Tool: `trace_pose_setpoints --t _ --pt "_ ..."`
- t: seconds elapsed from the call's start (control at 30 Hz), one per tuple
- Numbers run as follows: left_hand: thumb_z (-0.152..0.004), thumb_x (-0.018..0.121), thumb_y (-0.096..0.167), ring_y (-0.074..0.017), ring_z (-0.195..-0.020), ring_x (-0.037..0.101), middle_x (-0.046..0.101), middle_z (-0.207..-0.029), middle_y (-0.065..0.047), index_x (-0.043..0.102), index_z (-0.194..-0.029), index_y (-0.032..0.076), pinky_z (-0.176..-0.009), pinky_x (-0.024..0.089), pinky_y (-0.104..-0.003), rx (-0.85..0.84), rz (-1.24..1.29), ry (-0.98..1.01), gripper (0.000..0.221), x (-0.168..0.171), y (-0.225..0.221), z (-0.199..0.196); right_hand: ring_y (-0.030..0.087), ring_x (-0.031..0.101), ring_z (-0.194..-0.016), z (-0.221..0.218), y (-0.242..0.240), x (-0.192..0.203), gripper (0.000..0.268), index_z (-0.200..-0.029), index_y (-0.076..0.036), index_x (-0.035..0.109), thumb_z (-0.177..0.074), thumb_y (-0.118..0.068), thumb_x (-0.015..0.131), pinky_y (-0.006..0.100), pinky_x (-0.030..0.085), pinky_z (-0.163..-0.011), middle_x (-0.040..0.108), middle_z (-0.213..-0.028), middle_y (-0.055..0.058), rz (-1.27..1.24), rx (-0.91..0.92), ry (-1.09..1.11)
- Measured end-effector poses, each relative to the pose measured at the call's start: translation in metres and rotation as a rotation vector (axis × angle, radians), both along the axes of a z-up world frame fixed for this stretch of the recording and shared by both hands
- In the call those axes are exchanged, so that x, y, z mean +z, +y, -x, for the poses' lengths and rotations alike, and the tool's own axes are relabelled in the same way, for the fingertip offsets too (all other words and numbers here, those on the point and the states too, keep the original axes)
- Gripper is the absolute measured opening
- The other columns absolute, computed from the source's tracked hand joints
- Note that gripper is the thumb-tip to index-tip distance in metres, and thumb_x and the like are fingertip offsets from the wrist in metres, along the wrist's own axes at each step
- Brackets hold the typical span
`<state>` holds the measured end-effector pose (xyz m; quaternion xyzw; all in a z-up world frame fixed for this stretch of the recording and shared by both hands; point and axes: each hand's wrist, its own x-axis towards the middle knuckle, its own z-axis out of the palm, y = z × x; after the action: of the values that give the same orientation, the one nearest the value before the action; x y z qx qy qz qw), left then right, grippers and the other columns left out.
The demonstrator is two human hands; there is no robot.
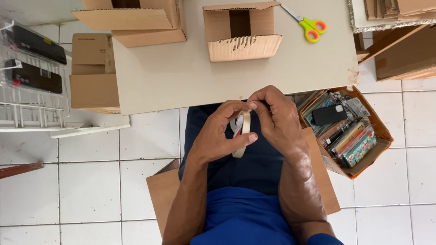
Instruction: Assembling small cardboard boxes by folding and taping them.
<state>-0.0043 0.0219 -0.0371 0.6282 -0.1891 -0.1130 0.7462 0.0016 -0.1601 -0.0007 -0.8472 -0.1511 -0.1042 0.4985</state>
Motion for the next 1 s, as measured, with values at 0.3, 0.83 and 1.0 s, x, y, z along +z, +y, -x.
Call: trace_pose_setpoints --t 0.3,0.83,1.0 --pt "-0.078 0.088 0.022 -0.0239 -0.098 0.064 0.067 -0.106 -0.015 0.068 -0.115 0.003 -0.093 0.051 -0.042 -0.015 -0.035 -0.016 0.047 0.005 0.003 -0.002 0.031 0.068 -0.069 0.004 0.002 0.001 0.006 -0.099 -0.001 0.071 -0.1 0.001 0.065 0.039 0.054 -0.063 0.066 -0.075 0.014 0.008 0.003 0.018" --pt "-0.076 0.091 0.022 -0.0228 -0.111 0.058 0.065 -0.116 -0.012 0.058 -0.135 0.006 -0.102 0.048 -0.048 -0.147 -0.007 0.037 0.069 0.011 0.011 -0.001 0.028 0.067 -0.068 0.005 0.002 0.006 0.008 -0.1 -0.002 0.07 -0.101 0.001 0.063 0.036 0.053 -0.063 0.065 -0.075 0.012 0.018 0.044 0.027" --pt "-0.076 0.09 0.023 -0.0233 -0.108 0.058 0.066 -0.113 -0.013 0.058 -0.135 0.005 -0.1 0.049 -0.049 -0.147 0.01 0.06 0.069 0.01 0.011 0.0 0.028 0.063 -0.065 0.006 0.005 0.011 0.009 -0.099 -0.002 0.069 -0.101 0.002 0.062 0.037 0.051 -0.061 0.061 -0.074 0.012 0.015 0.057 0.012"
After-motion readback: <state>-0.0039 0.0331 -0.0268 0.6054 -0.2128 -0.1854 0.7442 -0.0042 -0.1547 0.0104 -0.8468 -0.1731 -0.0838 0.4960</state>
